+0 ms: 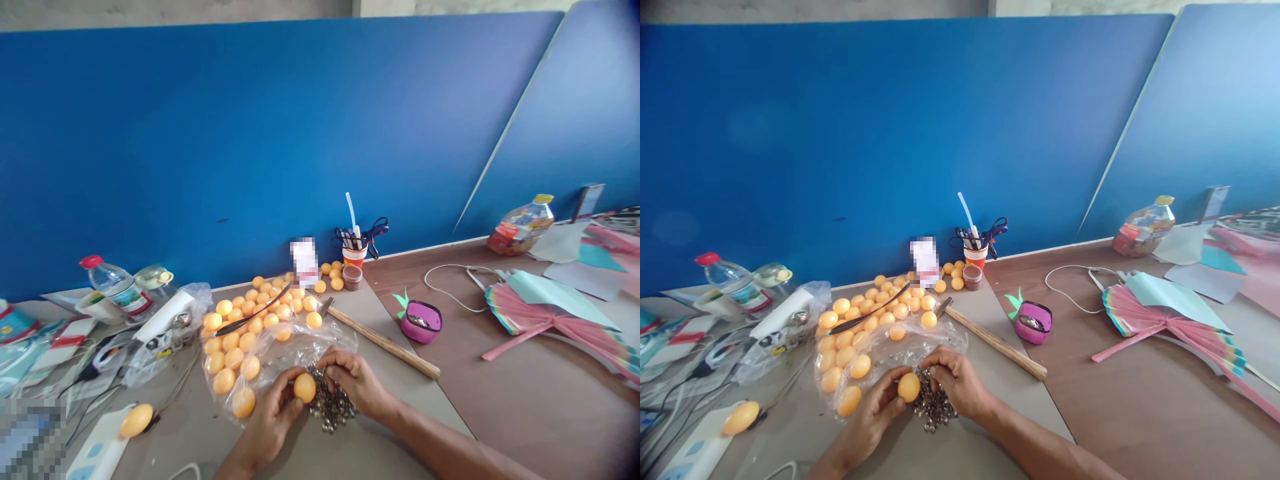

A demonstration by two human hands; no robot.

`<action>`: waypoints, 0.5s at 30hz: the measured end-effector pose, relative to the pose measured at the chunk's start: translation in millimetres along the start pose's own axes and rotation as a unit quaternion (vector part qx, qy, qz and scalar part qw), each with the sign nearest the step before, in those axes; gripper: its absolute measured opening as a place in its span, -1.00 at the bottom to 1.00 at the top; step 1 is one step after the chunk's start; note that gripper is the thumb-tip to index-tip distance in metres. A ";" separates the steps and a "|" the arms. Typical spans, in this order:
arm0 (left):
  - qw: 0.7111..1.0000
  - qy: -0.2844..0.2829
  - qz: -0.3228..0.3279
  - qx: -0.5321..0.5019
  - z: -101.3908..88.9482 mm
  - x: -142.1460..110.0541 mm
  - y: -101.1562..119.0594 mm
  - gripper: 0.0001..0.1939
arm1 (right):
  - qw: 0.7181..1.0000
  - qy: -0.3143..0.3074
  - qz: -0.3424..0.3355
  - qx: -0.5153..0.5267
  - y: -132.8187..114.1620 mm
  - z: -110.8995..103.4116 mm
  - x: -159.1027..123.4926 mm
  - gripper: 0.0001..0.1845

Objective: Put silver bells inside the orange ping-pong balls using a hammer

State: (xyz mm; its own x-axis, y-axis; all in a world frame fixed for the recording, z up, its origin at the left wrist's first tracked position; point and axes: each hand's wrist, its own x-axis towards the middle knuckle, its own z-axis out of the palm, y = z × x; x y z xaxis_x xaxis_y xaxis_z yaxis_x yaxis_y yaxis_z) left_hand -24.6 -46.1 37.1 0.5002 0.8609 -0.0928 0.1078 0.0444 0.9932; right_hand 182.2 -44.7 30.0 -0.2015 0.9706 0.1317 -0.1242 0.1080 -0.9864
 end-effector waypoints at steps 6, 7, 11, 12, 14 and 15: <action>1.000 -0.006 0.000 0.001 -0.2 -0.3 1.3 -0.56 | 0.999 -0.010 0.038 0.038 -3.6 1.9 -1.4 -0.81; 1.000 -0.006 -0.001 -0.001 -0.3 -0.4 0.8 -0.56 | 0.998 -0.010 0.047 0.045 -3.4 2.3 -1.7 -0.81; 1.000 -0.003 -0.007 0.005 -0.7 -0.9 -0.6 -0.57 | 0.999 -0.006 0.023 0.038 -3.0 1.3 -0.2 -0.81; 1.000 -0.002 -0.009 0.008 -0.7 -1.0 -0.6 -0.57 | 1.000 0.004 -0.003 0.024 -3.1 0.3 0.8 -0.81; 1.000 0.001 -0.008 0.013 -0.7 -0.9 -0.2 -0.56 | 0.998 0.029 -0.057 -0.012 -3.5 -2.6 2.8 -0.82; 1.000 0.002 -0.007 0.014 -0.6 -0.9 0.0 -0.55 | 0.996 0.040 -0.076 -0.026 -3.7 -4.2 3.5 -0.82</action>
State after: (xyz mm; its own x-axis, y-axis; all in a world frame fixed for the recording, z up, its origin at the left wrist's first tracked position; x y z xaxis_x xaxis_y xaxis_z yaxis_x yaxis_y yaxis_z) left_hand -25.6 -46.5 37.2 0.4957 0.8618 -0.1071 0.1387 0.0432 0.9894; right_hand 186.0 -40.7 33.7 -0.1066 0.9561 0.2728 -0.0956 0.2633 -0.9600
